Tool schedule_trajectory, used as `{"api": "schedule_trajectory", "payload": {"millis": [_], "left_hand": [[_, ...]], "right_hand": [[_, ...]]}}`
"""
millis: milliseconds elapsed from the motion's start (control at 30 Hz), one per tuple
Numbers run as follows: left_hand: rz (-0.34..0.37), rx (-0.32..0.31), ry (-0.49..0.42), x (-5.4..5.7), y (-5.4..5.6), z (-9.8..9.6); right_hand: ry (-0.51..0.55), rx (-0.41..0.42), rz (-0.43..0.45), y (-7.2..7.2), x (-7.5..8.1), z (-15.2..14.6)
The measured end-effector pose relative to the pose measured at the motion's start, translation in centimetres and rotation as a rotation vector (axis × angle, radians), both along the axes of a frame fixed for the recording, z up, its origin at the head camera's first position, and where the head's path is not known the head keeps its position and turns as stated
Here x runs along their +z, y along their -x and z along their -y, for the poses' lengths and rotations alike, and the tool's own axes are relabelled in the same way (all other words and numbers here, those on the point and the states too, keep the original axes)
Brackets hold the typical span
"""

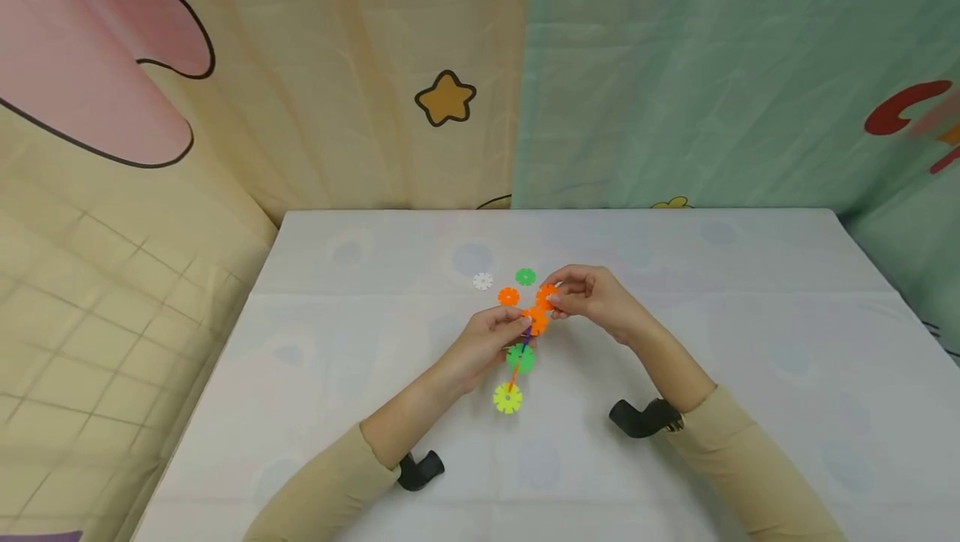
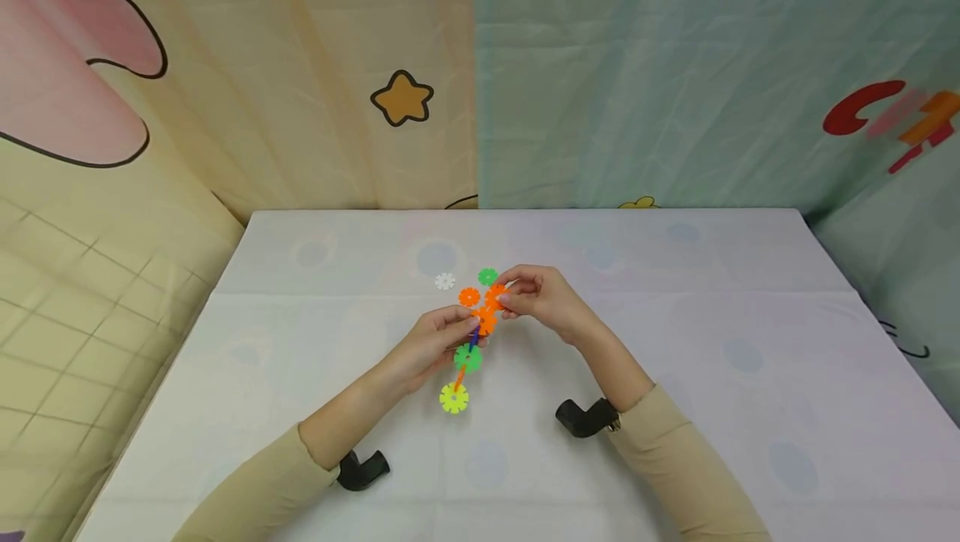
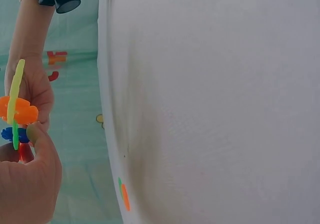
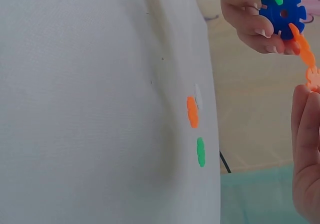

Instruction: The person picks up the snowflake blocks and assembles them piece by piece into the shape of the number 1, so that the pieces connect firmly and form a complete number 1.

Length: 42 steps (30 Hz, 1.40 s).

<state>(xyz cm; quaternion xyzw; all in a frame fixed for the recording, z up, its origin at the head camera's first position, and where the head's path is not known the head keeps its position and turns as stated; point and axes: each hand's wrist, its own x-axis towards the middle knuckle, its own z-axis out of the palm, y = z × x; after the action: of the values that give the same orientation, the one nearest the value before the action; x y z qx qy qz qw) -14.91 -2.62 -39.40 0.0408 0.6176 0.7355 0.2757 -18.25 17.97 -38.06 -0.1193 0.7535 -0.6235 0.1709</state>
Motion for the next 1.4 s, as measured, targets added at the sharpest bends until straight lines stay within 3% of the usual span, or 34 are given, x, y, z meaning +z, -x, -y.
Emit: {"api": "schedule_trajectory", "payload": {"millis": [433,900,1033,1400], "left_hand": [[-0.006,-0.011,0.008,0.4,-0.4,-0.2],[-0.023,-0.038,0.008,0.4,-0.7,-0.5],[-0.014,-0.018,0.019,0.3,-0.8,-0.3],[0.026,0.077,-0.024,0.8,-1.2,0.2]], "right_hand": [[0.005,0.036,-0.057,-0.7,0.9,-0.1],[-0.079,0.115,-0.285,-1.6,1.9,0.6],[-0.065,0.126,-0.319,-1.7,1.6,1.3],[0.031,0.101,-0.291,-1.7,1.1,2.2]]}}
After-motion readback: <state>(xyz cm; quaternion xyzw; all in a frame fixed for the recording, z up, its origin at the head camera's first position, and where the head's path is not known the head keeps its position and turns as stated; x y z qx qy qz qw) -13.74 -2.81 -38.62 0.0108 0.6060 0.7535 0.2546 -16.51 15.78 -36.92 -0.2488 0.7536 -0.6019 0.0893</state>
